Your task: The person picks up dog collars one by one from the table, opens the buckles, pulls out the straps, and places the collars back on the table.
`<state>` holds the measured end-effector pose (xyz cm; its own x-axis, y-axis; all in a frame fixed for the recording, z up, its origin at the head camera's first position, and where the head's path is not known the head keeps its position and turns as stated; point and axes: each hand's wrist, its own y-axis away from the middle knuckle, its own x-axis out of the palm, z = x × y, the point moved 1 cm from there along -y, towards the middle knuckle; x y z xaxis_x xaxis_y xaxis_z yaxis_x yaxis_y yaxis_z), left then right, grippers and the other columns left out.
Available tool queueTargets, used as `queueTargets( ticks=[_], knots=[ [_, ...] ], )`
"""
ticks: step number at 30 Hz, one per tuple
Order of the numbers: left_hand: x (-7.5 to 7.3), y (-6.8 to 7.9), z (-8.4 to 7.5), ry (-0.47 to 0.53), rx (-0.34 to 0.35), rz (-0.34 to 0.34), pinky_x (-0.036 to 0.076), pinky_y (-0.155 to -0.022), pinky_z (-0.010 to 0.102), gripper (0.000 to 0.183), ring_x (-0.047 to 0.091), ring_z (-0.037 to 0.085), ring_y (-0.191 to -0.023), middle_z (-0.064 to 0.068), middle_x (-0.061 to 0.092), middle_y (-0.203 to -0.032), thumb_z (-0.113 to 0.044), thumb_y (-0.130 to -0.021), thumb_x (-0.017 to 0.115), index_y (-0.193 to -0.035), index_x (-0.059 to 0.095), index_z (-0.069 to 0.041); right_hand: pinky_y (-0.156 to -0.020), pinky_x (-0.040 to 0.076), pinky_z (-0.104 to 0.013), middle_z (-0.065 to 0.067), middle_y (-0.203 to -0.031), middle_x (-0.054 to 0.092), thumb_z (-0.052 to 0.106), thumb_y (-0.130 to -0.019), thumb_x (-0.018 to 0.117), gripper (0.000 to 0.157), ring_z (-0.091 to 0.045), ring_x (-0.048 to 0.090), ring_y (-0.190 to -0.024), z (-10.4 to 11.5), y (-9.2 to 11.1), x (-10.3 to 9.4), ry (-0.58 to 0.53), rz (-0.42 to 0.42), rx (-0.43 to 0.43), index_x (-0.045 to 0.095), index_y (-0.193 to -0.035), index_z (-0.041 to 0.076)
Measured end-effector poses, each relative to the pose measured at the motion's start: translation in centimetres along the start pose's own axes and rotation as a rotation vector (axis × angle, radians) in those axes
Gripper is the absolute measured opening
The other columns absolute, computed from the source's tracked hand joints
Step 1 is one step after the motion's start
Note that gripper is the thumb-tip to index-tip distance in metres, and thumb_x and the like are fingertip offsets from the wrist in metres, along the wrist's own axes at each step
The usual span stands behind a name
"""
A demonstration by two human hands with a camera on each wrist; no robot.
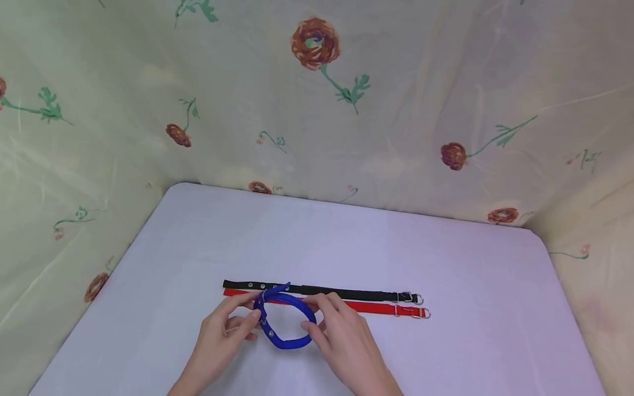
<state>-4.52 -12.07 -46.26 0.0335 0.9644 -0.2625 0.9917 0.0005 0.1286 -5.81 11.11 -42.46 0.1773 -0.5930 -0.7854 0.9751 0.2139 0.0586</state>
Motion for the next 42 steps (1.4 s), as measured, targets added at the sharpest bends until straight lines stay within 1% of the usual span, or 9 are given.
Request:
queueTargets(
  ticks=[6, 9, 15, 19, 22, 28, 34, 39, 42],
  knots=[
    [0.7, 0.5, 0.1, -0.093, -0.02, 0.014, 0.063, -0.071, 0.019, 0.032, 0.08, 0.017, -0.087, 0.014, 0.066, -0.126, -0.028, -0.105, 0.073, -0.134, 0.068, -0.016, -0.076, 0.059, -0.022, 0.009, -0.114, 0.073, 0.026, -0.092, 0.087, 0.035, 0.001, 0.065, -0.082, -0.9, 0.8, 0.2, -0.018, 0.054, 0.058, 0.071, -0.124, 0.028],
    [1.0, 0.5, -0.1, -0.146, -0.007, 0.022, 0.061, -0.074, 0.016, 0.03, 0.078, 0.011, -0.088, 0.01, 0.069, -0.127, -0.033, -0.104, 0.074, -0.128, 0.068, -0.017, -0.079, 0.063, -0.027, 0.008, -0.116, 0.073, 0.025, -0.092, 0.086, 0.035, 0.0, 0.067, -0.083, -1.2, 0.9, 0.3, -0.036, 0.072, 0.075, 0.071, -0.124, 0.027],
    [1.3, 0.2, -0.2, -0.258, 0.083, 0.05, 0.058, -0.077, 0.017, 0.032, 0.072, 0.001, -0.084, 0.003, 0.074, -0.121, -0.045, -0.103, 0.073, -0.122, 0.068, -0.02, -0.083, 0.062, -0.026, 0.011, -0.114, 0.073, 0.025, -0.094, 0.085, 0.03, -0.001, 0.069, -0.088, -1.6, 1.1, 0.5, -0.015, 0.047, 0.076, 0.073, -0.122, 0.028],
    [1.4, -0.1, -0.3, -0.303, 0.139, 0.053, 0.058, -0.079, 0.019, 0.036, 0.073, 0.006, -0.09, 0.0, 0.075, -0.12, -0.051, -0.104, 0.068, -0.122, 0.069, -0.02, -0.086, 0.061, -0.028, 0.014, -0.114, 0.074, 0.026, -0.095, 0.084, 0.028, -0.004, 0.071, -0.097, -1.9, 1.1, 0.5, -0.013, 0.022, 0.051, 0.073, -0.12, 0.029],
    [1.5, -0.2, -0.5, -0.323, 0.165, 0.064, 0.059, -0.081, 0.02, 0.035, 0.074, 0.011, -0.097, -0.001, 0.075, -0.118, -0.051, -0.104, 0.067, -0.123, 0.069, -0.021, -0.09, 0.063, -0.033, 0.014, -0.114, 0.075, 0.025, -0.096, 0.084, 0.031, -0.005, 0.071, -0.101, -1.9, 1.1, 0.5, -0.055, 0.019, 0.036, 0.071, -0.124, 0.028],
    [1.9, -0.3, -1.1, -0.316, 0.199, 0.122, 0.062, -0.084, 0.021, 0.028, 0.075, 0.013, -0.1, -0.002, 0.076, -0.114, -0.043, -0.103, 0.072, -0.122, 0.07, -0.023, -0.094, 0.065, -0.037, 0.008, -0.113, 0.077, 0.025, -0.099, 0.079, 0.037, -0.013, 0.074, -0.107, -1.8, 1.1, 0.5, -0.156, 0.03, -0.032, 0.065, -0.133, 0.022],
    [2.3, -0.1, -1.2, -0.279, 0.282, 0.138, 0.063, -0.081, 0.024, 0.025, 0.075, 0.009, -0.095, -0.004, 0.079, -0.113, -0.04, -0.102, 0.075, -0.12, 0.074, -0.023, -0.09, 0.065, -0.032, 0.009, -0.113, 0.076, 0.039, -0.1, 0.078, 0.044, -0.012, 0.072, -0.105, -1.4, 1.4, 0.4, -0.197, 0.045, -0.049, 0.059, -0.139, 0.032],
    [2.5, 0.1, -1.3, -0.268, 0.322, 0.151, 0.065, -0.08, 0.028, 0.026, 0.073, 0.005, -0.093, -0.008, 0.081, -0.112, -0.042, -0.1, 0.077, -0.119, 0.078, -0.024, -0.095, 0.065, -0.03, 0.016, -0.125, 0.075, 0.043, -0.105, 0.069, 0.03, -0.01, 0.075, -0.115, -1.7, 1.5, 0.8, -0.218, 0.016, -0.222, 0.066, -0.132, 0.031],
    [2.6, 0.1, -1.4, -0.262, 0.325, 0.167, 0.066, -0.08, 0.031, 0.027, 0.074, 0.004, -0.093, -0.008, 0.082, -0.113, -0.042, -0.099, 0.077, -0.12, 0.079, -0.024, -0.095, 0.064, -0.028, 0.02, -0.123, 0.075, 0.042, -0.105, 0.069, 0.026, -0.006, 0.075, -0.113, -1.9, 1.5, 1.0, -0.216, -0.03, -0.255, 0.069, -0.129, 0.032]
  ],
)
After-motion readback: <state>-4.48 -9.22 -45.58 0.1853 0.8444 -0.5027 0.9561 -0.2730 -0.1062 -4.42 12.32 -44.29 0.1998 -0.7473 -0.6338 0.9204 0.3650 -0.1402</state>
